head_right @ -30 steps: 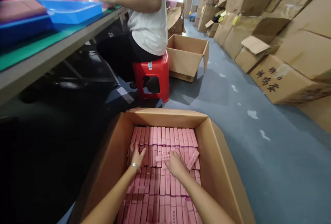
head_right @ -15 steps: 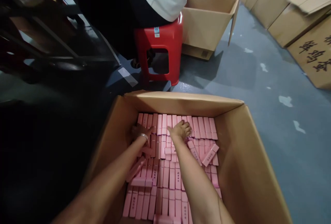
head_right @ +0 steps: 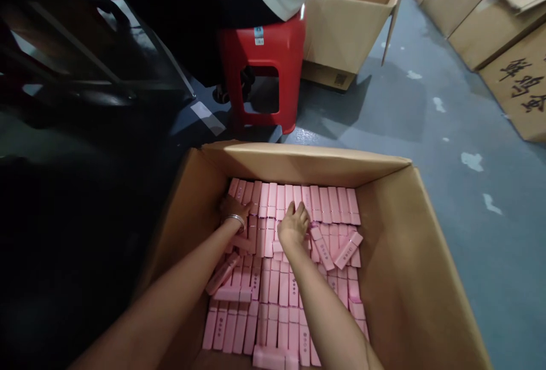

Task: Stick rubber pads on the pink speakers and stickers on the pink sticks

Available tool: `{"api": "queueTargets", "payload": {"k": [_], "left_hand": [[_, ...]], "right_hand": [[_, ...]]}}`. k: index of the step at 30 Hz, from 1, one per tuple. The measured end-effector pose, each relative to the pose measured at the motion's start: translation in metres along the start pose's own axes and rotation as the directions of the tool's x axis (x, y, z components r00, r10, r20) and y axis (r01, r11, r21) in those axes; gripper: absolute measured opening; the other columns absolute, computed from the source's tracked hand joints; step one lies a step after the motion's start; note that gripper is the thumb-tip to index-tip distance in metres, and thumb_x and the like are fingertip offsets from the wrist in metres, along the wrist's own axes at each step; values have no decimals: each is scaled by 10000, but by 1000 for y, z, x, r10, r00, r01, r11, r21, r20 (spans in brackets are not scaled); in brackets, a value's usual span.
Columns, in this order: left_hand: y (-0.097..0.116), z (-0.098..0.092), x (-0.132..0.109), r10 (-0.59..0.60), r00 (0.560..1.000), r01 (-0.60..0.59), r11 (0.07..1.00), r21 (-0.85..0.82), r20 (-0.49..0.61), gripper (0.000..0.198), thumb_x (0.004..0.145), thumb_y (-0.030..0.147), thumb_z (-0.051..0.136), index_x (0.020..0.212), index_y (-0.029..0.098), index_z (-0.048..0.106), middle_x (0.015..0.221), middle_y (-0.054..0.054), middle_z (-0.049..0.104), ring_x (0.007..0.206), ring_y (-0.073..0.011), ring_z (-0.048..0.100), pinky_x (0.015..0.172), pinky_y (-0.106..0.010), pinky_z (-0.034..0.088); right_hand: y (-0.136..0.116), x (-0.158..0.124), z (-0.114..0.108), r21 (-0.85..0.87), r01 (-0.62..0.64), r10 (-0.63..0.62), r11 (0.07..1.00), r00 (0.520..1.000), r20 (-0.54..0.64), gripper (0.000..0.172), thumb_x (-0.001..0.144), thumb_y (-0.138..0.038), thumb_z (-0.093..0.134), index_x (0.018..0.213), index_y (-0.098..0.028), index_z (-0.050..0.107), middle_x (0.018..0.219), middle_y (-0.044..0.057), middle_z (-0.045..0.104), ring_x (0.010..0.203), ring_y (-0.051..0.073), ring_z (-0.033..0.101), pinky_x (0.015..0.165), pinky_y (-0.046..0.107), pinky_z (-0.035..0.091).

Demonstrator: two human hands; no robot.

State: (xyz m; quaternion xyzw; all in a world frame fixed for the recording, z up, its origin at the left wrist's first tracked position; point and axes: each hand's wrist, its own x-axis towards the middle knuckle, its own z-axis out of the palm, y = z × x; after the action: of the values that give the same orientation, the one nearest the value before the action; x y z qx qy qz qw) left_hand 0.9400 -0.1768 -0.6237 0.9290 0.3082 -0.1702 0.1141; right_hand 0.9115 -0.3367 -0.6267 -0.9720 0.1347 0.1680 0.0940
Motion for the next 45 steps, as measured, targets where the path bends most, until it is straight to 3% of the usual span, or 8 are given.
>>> {"api": "queueTargets", "payload": {"k": [7, 13, 18, 27, 34, 37, 41, 45], "left_hand": [[-13, 15, -22, 94, 994, -97, 994, -60, -50, 555, 837, 390, 564, 1314, 147, 414, 1431, -147, 349, 1308, -302, 324, 1043, -513, 300], [-31, 43, -66, -26, 1000, 25, 998, -63, -11, 581, 840, 477, 524, 1308, 150, 417, 1439, -152, 330, 1303, -318, 326, 1020, -529, 322], [-50, 52, -90, -82, 991, 84, 996, -6, 108, 512, 786, 475, 606, 1160, 131, 540, 1275, -137, 506, 1184, -287, 457, 970, -496, 372], [-53, 47, -64, -146, 977, 156, 986, -60, 153, 470, 826, 484, 555, 1147, 142, 535, 1147, -110, 574, 1032, -241, 559, 865, -446, 466], [-63, 46, -75, -14, 979, 55, 978, -201, 202, 291, 857, 307, 567, 1093, 138, 564, 1059, -76, 619, 908, -186, 610, 792, -381, 509], [-55, 47, -83, 113, 970, -62, 971, -231, 215, 314, 794, 328, 638, 1049, 151, 600, 1167, -88, 588, 1070, -232, 549, 910, -447, 441], [-39, 49, -87, 172, 973, -136, 966, -219, 154, 493, 690, 383, 712, 1119, 176, 588, 1433, -103, 357, 1328, -322, 260, 1039, -530, 272], [-36, 48, -79, 51, 992, -28, 981, -193, 114, 546, 746, 418, 652, 1214, 171, 515, 1378, -129, 408, 1248, -317, 376, 995, -533, 325]], "right_hand": [[-31, -30, 3, 47, 133, -131, 990, 990, -50, 399, 873, -308, 575, 1231, -156, 488, 1330, 109, 438, 1197, 281, 427, 974, 476, 359], [-19, -70, 35, 20, -66, 65, 998, 997, 48, 351, 866, -357, 596, 1132, -134, 545, 1134, 97, 562, 958, 223, 577, 789, 395, 494], [-2, -79, 45, 42, -145, 145, 989, 989, -1, 411, 859, -371, 599, 1194, -147, 516, 1247, 112, 507, 1117, 275, 502, 893, 465, 444], [-10, -52, 44, 168, -244, 249, 955, 969, -9, 374, 871, -369, 591, 1160, -137, 542, 1208, 109, 539, 1070, 258, 538, 882, 455, 456], [-15, -66, 52, 333, -251, 268, 909, 963, -6, 420, 865, -343, 602, 1224, -148, 504, 1304, 119, 470, 1158, 291, 477, 941, 504, 408], [-12, -67, 58, 435, -252, 267, 864, 963, 26, 388, 871, -330, 598, 1208, -154, 517, 1274, 108, 499, 1130, 278, 502, 930, 497, 422], [-2, -64, 69, 577, -270, 264, 771, 960, 96, 324, 883, -317, 586, 1161, -157, 543, 1204, 87, 549, 1056, 247, 553, 880, 464, 468], [3, -54, 80, 700, -327, 245, 635, 944, 219, 270, 899, -304, 570, 1120, -151, 562, 1086, 64, 608, 894, 190, 619, 766, 381, 529]]}}
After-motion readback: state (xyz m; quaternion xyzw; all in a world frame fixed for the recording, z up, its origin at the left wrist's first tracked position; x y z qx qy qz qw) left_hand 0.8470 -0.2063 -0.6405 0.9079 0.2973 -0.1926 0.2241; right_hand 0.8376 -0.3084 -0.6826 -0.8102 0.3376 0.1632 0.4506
